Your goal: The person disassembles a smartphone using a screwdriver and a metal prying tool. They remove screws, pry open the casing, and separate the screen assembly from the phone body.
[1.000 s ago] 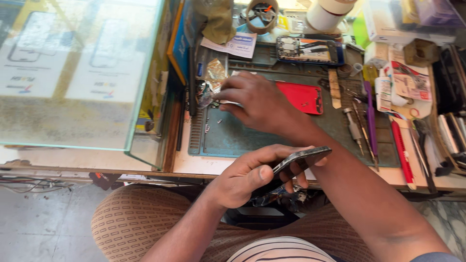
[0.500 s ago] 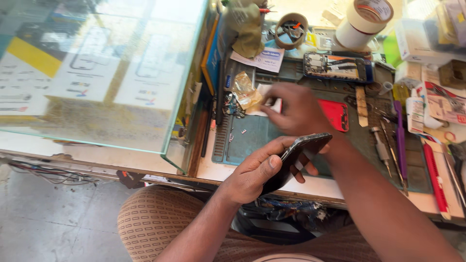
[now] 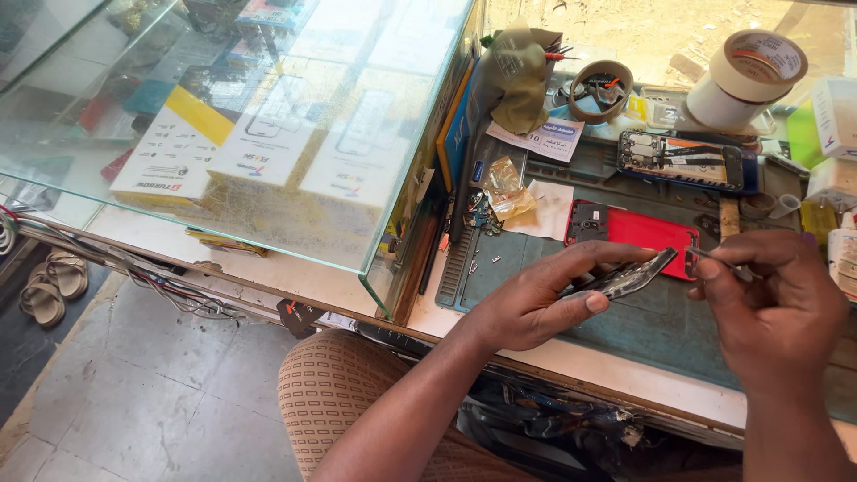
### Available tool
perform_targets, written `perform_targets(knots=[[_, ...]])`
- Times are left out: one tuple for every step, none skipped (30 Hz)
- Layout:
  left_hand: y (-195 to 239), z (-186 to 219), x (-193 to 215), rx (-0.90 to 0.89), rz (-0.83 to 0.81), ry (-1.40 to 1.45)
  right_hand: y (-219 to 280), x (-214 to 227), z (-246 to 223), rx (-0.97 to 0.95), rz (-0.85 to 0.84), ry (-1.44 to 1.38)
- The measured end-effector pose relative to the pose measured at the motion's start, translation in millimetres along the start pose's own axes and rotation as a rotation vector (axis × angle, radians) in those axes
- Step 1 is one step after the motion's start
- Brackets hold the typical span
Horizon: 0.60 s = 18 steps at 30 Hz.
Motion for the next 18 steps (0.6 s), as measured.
perform_targets(knots=[[-0.7,1.4,0.4,-0.036,-0.003,-0.025,3.0,1.6,-8.6,0.033,0.017,0.012],[-1.4,2.9,1.3,-0.073,-0.006,-0.05,3.1,-0.8,-13.1,0.032,-0.002,-0.032],[-0.3,3.2,2.0,-0.084,-0.006,-0.059,4.7,-2.6,-17.7,0.028,-0.016,-0.073],[0.0,3.2,2.3,-0.095,-0.005,-0.067,4.7,-4.0,-21.2,0.025,-0.03,-0.114],[1.2,1.9,1.8,-0.086,-0.009,-0.047,6.3,-6.3,-27.1,0.066,-0.047,-0.106],[2.2,0.8,1.7,-0.078,-0.012,-0.028,6.9,-11.9,-29.6,0.106,-0.064,-0.098],[1.9,-0.7,0.9,-0.062,-0.007,-0.018,7.9,-8.6,-32.8,0.131,-0.065,-0.094],[3.7,-0.9,1.6,-0.045,-0.003,-0.008,8.8,-4.9,-35.4,0.156,-0.068,-0.09],[5.2,-1.4,2.4,-0.031,-0.001,0.003,10.1,-7.6,-34.2,0.17,-0.058,-0.097],[6.3,-2.2,1.6,-0.013,0.002,0.033,12.7,-6.9,-35.2,0.174,-0.048,-0.057],[7.7,-1.4,2.5,0.007,0.014,0.052,12.4,-8.3,-35.8,0.182,-0.044,-0.03],[7.2,-1.3,3.2,0.028,0.026,0.07,12.1,-8.1,-38.0,0.19,-0.041,-0.002],[7.3,-0.2,3.6,0.034,0.021,0.107,11.4,-10.3,-40.8,0.204,-0.057,0.004],[7.4,0.6,4.0,0.04,0.016,0.144,11.1,-12.0,-44.6,0.218,-0.073,0.01],[7.5,0.9,4.6,0.047,0.016,0.176,9.8,-13.7,-48.3,0.234,-0.094,0.01],[7.3,1.0,4.0,0.049,0.011,0.171,8.5,-13.5,-52.1,0.248,-0.099,0.058],[8.1,0.9,3.4,0.054,0.008,0.165,7.6,-13.8,-55.6,0.262,-0.106,0.102],[8.8,0.7,2.7,0.058,0.005,0.159,6.9,-14.6,-58.4,0.276,-0.113,0.145]])
Point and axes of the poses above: each hand's wrist, its own y-axis away from the middle knuckle, its own x-axis out of the back of the hand, z = x × y, the point moved 8 cm from there along -y, towards the middle knuckle, and after that the axes turned 1 degree about y, right-handed, at the moved point
